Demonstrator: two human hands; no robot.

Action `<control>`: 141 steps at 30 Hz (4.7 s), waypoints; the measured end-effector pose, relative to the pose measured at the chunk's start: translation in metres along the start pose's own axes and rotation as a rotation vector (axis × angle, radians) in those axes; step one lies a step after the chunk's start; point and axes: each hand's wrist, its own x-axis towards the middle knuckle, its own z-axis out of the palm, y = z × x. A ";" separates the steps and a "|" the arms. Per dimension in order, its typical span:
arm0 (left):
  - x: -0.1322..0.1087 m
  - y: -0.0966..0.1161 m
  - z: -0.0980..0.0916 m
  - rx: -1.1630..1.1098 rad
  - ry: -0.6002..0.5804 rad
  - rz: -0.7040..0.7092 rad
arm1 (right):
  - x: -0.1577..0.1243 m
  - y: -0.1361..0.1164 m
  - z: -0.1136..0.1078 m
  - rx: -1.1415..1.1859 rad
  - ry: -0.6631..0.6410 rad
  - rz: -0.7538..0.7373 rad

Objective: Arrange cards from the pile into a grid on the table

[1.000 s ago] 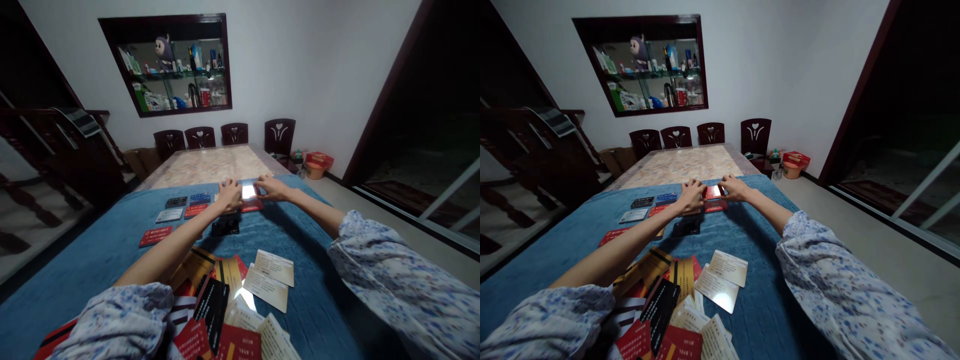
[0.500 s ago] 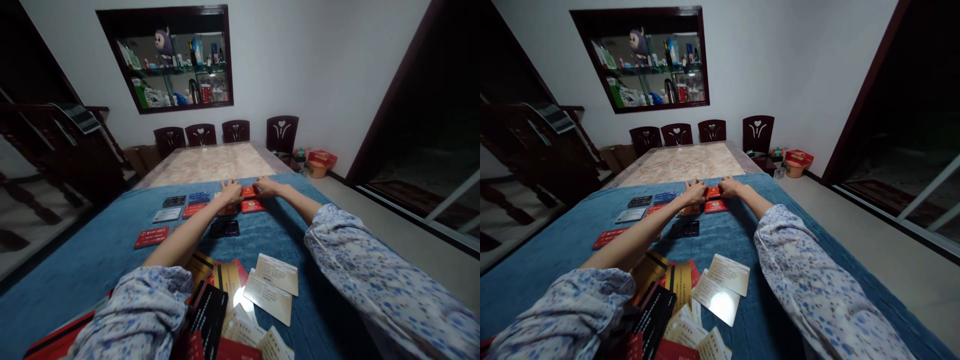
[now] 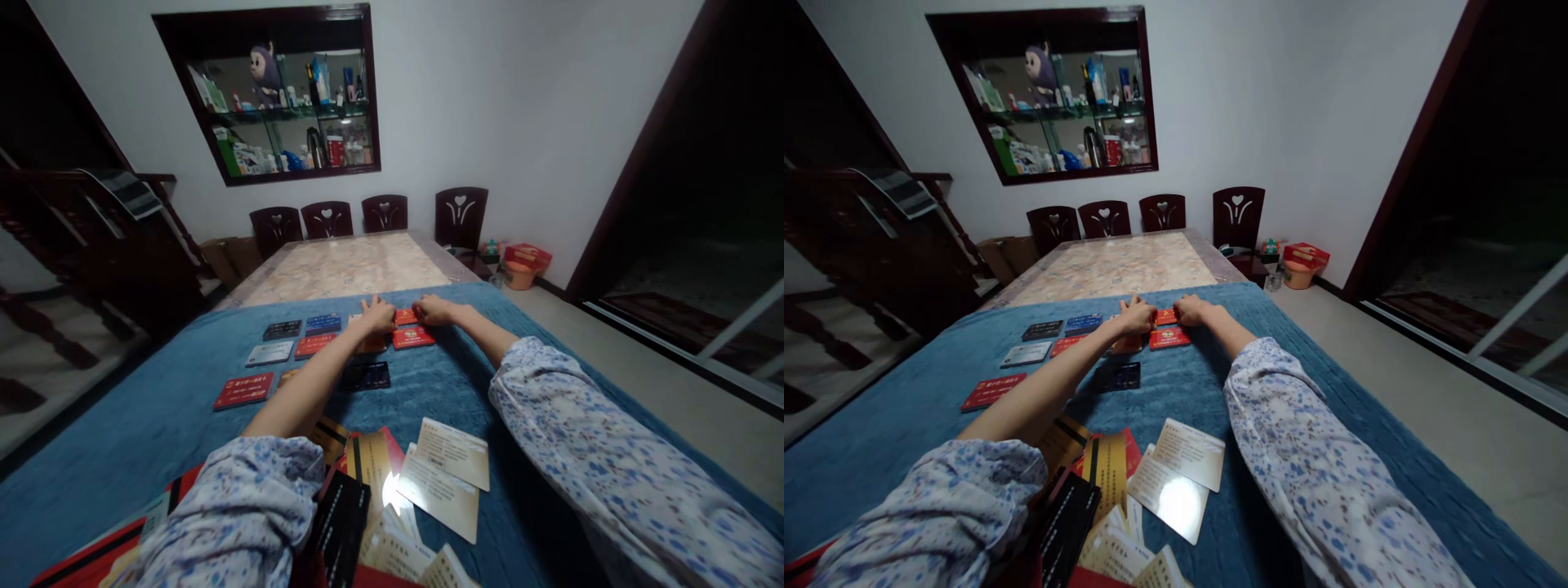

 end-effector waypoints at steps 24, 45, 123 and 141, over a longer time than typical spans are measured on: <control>-0.015 -0.003 -0.006 0.052 0.096 0.098 | -0.019 0.001 0.002 0.103 0.157 0.034; -0.103 0.026 0.001 -0.057 0.247 0.259 | -0.122 -0.041 -0.006 0.091 0.303 -0.065; -0.208 0.074 0.027 -0.540 0.248 0.164 | -0.243 -0.075 0.043 0.536 0.558 -0.185; -0.210 0.079 0.027 -0.524 0.322 0.191 | -0.242 -0.086 0.027 0.496 0.912 -0.100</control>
